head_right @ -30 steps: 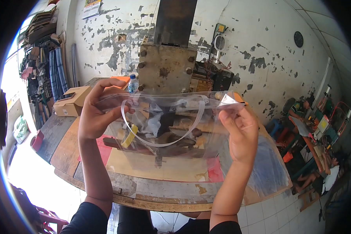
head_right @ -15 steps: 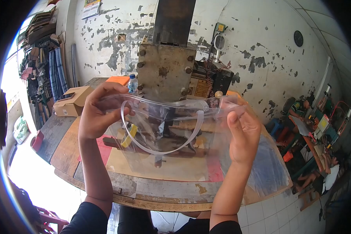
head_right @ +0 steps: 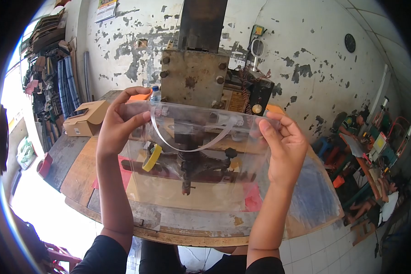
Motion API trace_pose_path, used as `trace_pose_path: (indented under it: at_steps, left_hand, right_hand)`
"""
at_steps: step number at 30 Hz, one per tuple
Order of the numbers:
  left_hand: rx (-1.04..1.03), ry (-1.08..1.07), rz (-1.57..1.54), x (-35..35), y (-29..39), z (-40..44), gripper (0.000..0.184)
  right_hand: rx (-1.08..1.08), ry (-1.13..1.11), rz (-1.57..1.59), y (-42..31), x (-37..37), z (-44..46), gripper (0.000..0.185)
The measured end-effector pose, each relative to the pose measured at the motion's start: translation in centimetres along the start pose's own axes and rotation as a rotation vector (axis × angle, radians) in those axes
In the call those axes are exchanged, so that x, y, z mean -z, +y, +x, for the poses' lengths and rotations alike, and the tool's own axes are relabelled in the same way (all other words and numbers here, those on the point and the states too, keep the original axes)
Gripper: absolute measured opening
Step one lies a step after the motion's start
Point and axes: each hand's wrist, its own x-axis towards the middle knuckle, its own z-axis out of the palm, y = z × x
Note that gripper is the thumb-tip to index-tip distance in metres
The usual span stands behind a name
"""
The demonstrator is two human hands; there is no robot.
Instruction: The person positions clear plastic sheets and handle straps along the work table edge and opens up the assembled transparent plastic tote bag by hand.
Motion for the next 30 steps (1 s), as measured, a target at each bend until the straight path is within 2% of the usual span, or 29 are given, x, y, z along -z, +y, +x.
trace_pose_path:
  at_steps: [2,4,10,13,17,30]
  left_hand:
    - [0.011,0.002,0.011,0.0,0.0,0.0,0.045]
    - [0.1,-0.02,-0.162,-0.3,0.2,0.0,0.038]
    - [0.101,-0.047,-0.098,0.9,-0.5,0.2,0.028]
    - [0.042,-0.043,-0.083,1.4,-1.7,0.5,0.028]
    - [0.083,-0.037,-0.135,1.4,-1.6,0.6,0.028]
    - [0.068,0.061,0.023,1.0,-1.7,0.6,0.034]
  right_hand:
    - [-0.009,-0.002,-0.01,0.0,0.0,0.0,0.032]
    - [-0.017,-0.013,-0.038,-0.2,0.0,0.0,0.032]
    - [0.035,-0.021,-0.06,-0.3,-0.7,-0.4,0.031]
    - [0.045,-0.049,-0.068,-0.3,-0.6,-0.4,0.032]
    - [0.04,-0.065,-0.101,-0.5,-0.4,-0.3,0.033]
    - [0.032,-0.119,-0.106,-0.6,-0.2,-0.2,0.028]
